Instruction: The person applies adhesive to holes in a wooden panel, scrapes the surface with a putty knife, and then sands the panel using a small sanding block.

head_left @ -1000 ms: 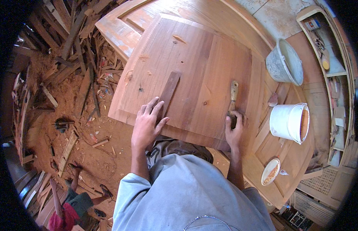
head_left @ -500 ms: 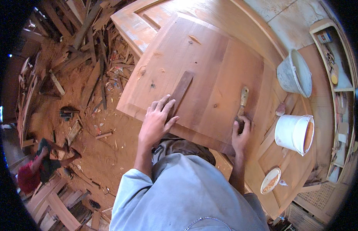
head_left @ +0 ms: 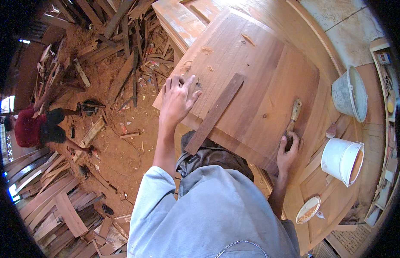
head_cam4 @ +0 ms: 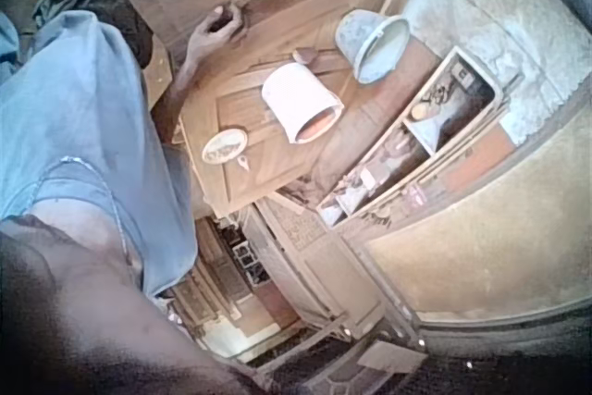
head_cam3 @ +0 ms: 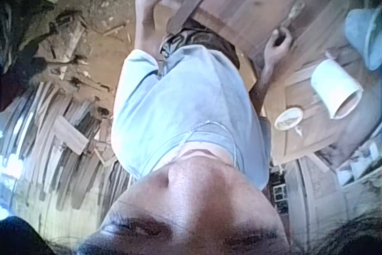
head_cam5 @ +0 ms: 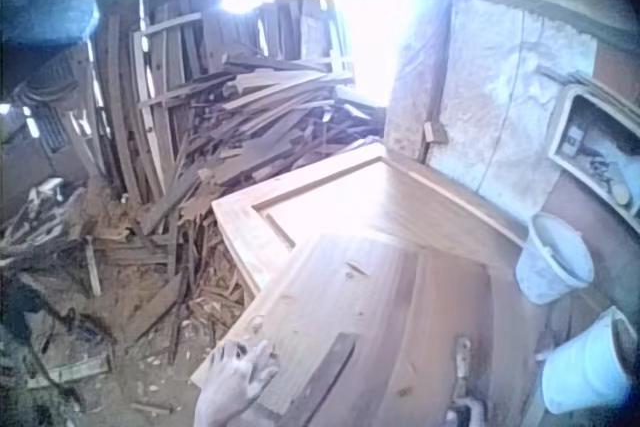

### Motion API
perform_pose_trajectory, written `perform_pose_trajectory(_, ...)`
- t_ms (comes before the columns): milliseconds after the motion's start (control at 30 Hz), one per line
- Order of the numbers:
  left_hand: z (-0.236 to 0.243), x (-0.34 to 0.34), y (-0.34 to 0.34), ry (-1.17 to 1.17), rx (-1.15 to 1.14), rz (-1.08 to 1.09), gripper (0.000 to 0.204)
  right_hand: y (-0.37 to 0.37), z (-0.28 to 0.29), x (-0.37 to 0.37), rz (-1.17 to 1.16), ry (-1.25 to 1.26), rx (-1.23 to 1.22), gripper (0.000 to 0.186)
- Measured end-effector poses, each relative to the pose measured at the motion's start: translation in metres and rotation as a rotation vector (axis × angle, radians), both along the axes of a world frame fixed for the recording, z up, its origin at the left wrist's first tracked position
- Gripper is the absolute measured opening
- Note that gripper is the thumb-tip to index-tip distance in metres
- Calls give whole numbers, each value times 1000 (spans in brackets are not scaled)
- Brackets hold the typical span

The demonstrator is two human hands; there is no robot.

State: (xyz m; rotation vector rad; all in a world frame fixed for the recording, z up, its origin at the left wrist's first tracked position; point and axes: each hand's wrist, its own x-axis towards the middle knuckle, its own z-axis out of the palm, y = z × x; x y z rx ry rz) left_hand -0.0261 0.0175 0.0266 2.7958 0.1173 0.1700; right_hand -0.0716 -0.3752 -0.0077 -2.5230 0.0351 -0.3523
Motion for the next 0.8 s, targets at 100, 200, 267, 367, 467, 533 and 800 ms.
perform_pose_trajectory(100, -5, 13, 3, 40, 27, 25, 58, -1, 0, 0, -4, 1, -48, 31)
perform_pose_trajectory(200, -14, 19, 5, 11, 51, 30, 60, 4, 10, -1, -8, 24, -98, 31)
perform_pose_trajectory(267, -15, 21, 7, 0, 59, 28, 62, 2, 4, 0, -11, 8, -59, 31)
perform_pose_trajectory(367, -15, 22, 7, -1, 49, 23, 63, 3, 5, 0, -24, 26, -39, 30)
perform_pose_trajectory(467, -11, 23, 5, 8, 17, 44, 63, 2, 6, -1, -29, 41, -56, 30)
perform_pose_trajectory(533, -9, 24, 2, 3, -4, 78, 65, 3, 8, -1, -43, 52, -14, 30)
perform_pose_trajectory(800, -20, 21, 10, -27, 66, 16, 66, 1, 2, 0, -21, 55, 26, 28)
